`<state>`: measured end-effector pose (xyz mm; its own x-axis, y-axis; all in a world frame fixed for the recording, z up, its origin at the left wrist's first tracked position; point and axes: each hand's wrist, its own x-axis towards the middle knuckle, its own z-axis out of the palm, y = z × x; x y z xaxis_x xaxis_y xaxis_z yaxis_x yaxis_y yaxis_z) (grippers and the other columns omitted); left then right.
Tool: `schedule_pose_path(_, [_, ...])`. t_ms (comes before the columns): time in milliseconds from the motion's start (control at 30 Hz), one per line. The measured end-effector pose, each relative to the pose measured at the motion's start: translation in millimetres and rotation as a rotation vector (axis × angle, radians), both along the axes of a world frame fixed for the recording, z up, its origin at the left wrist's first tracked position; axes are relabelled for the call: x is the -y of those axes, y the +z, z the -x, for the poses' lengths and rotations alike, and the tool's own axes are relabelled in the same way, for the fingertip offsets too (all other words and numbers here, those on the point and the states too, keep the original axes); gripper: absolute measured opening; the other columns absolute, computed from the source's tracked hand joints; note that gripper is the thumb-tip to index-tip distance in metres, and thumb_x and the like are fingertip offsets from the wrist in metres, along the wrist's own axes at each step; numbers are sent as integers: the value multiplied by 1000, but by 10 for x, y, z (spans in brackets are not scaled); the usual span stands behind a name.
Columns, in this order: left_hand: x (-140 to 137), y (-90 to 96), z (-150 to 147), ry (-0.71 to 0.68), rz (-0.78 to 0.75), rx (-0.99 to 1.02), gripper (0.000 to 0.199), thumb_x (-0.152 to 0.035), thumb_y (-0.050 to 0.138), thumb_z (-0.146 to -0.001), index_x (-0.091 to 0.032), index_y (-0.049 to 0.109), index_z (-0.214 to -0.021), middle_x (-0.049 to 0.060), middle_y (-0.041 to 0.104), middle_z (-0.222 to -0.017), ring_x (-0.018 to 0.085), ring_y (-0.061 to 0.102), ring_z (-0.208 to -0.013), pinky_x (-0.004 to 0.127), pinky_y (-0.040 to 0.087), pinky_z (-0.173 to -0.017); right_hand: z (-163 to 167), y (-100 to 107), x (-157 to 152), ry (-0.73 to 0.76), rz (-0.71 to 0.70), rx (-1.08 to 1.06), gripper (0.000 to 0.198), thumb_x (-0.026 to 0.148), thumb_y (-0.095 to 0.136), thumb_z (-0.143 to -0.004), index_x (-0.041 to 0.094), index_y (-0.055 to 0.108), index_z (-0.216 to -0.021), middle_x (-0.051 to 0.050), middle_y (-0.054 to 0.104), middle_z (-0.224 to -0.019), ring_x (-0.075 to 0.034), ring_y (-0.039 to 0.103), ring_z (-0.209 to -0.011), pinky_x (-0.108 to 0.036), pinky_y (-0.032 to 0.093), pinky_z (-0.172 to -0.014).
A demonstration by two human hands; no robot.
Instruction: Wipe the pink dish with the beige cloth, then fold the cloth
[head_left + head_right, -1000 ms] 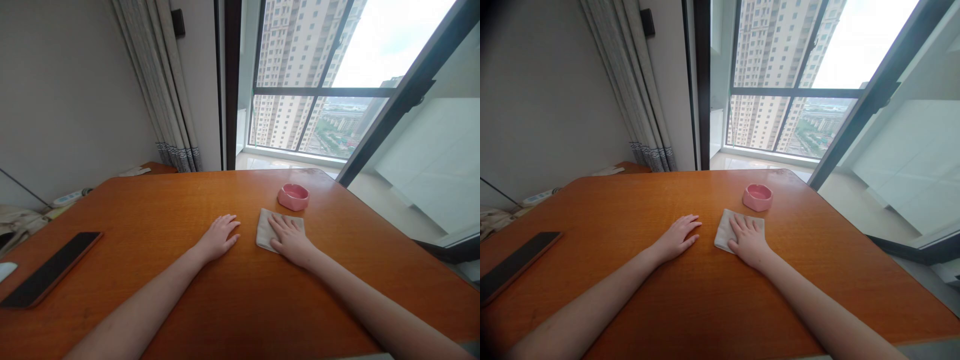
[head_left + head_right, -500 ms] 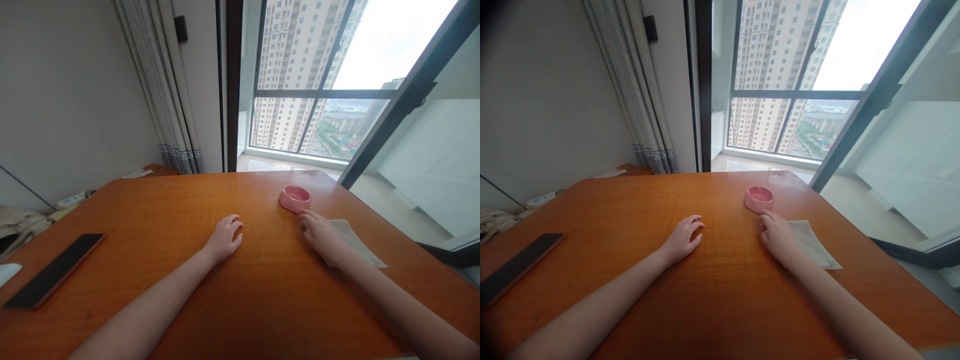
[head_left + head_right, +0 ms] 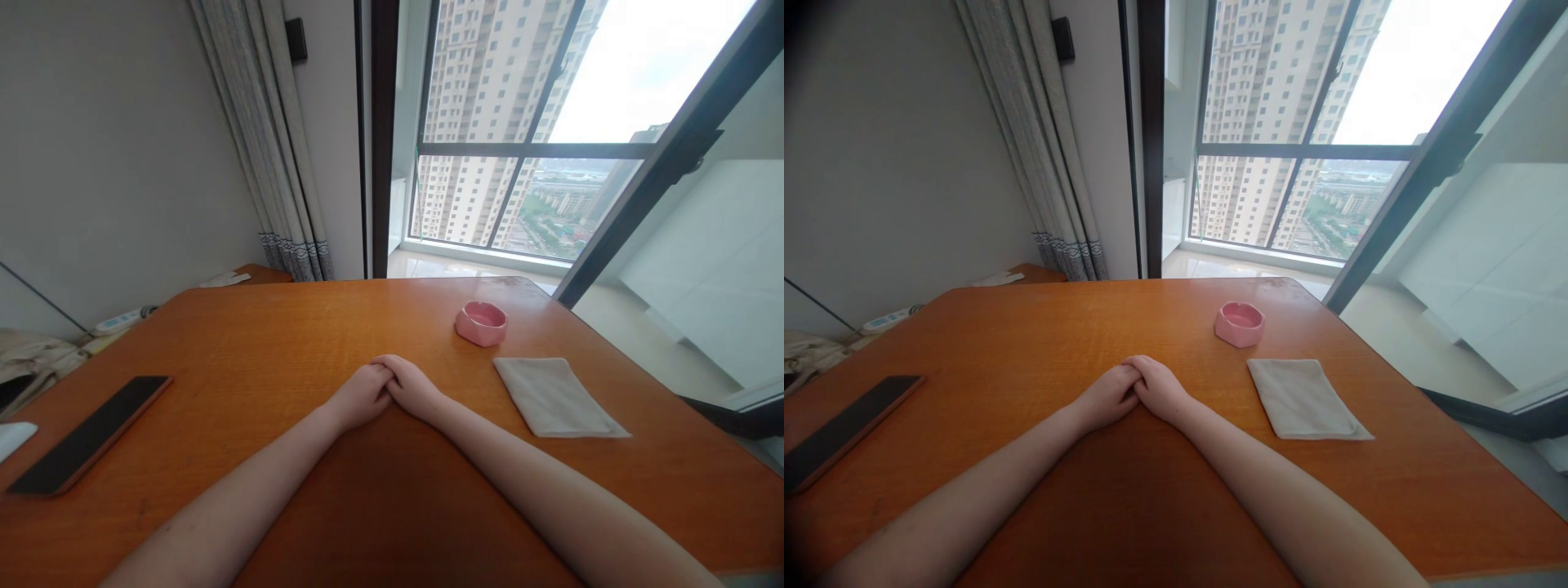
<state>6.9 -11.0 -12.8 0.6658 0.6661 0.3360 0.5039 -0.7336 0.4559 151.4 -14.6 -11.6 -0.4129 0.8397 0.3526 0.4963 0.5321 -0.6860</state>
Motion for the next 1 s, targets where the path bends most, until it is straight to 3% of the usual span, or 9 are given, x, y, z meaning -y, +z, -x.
schedule_pose_path(633, [11,36,19,-29,48,20,27,-10,45,-77,-15,60,-99,11,65,-107,22,59,-101,36,45,-92,-47,-4,42,7,-12,45,40,5,41,-74,16,58,-109,-10,64,-109,-19,58,-103,-36,45,-94])
schedule_pose_path(800, [17,38,22,-21,49,27,30,-11,43,-78,-15,58,-104,10,64,-102,20,59,-95,33,46,-87,-118,69,37,25,-140,145,45,5,41,-72,18,57,-112,-9,61,-114,-19,53,-109,-40,39,-101])
schedule_pose_path(867, [32,57,33,-4,34,-4,32,-11,43,-80,-16,57,-108,8,63,-95,18,58,-88,31,46,-81,-252,178,1,-58,-260,203,46,4,41,-70,20,58,-110,-7,59,-119,-20,49,-115,-46,26,-108])
schedule_pose_path(933, [48,82,49,-8,15,-45,34,-13,43,-81,-17,57,-111,6,61,-90,17,57,-84,30,46,-79,-460,302,-66,-262,-360,229,44,4,41,-71,20,58,-108,-6,56,-123,-20,46,-118,-48,16,-112])
schedule_pose_path(1000, [61,108,62,-28,7,-65,32,-14,43,-82,-17,58,-109,6,60,-90,17,56,-83,28,44,-79,-707,395,-151,-487,-404,283,42,8,42,-74,19,55,-112,-8,53,-127,-23,42,-121,-49,13,-111])
